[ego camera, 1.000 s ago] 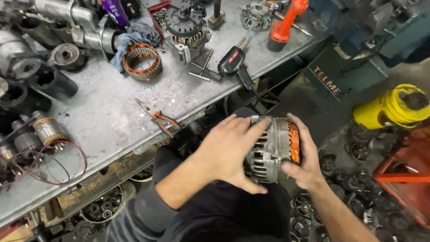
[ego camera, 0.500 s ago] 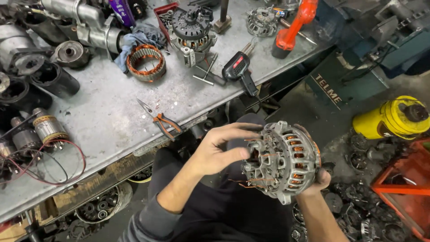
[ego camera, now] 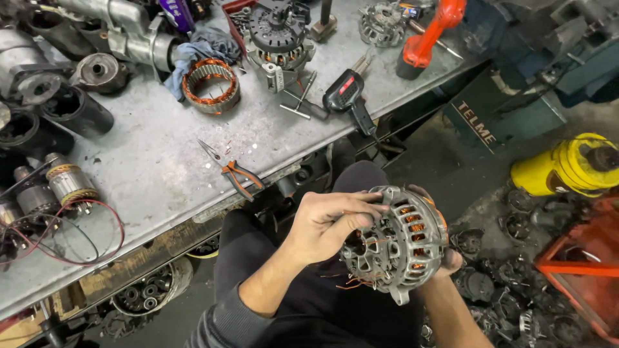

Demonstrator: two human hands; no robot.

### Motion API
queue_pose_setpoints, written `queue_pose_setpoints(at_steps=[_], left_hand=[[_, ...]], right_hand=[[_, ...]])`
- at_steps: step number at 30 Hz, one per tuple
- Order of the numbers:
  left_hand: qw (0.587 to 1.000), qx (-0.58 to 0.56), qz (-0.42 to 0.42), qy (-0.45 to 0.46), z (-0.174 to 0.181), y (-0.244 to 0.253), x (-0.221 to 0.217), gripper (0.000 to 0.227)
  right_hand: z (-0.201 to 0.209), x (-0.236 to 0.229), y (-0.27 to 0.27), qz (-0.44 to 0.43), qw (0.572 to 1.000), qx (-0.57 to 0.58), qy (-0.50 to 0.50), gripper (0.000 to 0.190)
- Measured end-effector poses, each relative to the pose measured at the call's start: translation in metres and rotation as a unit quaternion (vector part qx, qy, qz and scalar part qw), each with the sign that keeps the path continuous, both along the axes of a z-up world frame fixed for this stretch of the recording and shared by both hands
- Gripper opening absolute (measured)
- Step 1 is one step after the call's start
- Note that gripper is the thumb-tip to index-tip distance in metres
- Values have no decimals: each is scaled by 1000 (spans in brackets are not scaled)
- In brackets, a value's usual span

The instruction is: The person assembles an alternator by first arranging the copper wires on the stator. They then place the stator into the alternator housing and secure it using a T-handle wrench to tighten the bolts. Finally, they adjust the wires and inspect the assembled unit.

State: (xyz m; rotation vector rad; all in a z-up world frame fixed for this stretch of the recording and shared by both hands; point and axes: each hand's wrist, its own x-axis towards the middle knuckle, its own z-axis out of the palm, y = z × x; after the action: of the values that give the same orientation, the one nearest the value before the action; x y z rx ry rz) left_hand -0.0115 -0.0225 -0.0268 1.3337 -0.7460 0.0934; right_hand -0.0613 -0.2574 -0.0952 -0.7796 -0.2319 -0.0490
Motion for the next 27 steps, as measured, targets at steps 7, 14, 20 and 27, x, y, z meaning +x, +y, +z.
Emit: queue_pose_setpoints(at_steps=[7,14,20,27], left_hand=[[988,-73,-100,92,-38,-1,15,28],[861,-323,-96,380,-89,-63,1,90],[719,-438,-76,534,-35,-37,14,102],[877,-308,1,369,-51,-8,10,92]], right_hand=[[-11,13,-11,-57,997,-54,2,125],[-7,42,-5,-91,988,-120,-30,118],[-3,66,15,-102,978,-172,-55,114],[59,62,27,58,983,-140,106,115]])
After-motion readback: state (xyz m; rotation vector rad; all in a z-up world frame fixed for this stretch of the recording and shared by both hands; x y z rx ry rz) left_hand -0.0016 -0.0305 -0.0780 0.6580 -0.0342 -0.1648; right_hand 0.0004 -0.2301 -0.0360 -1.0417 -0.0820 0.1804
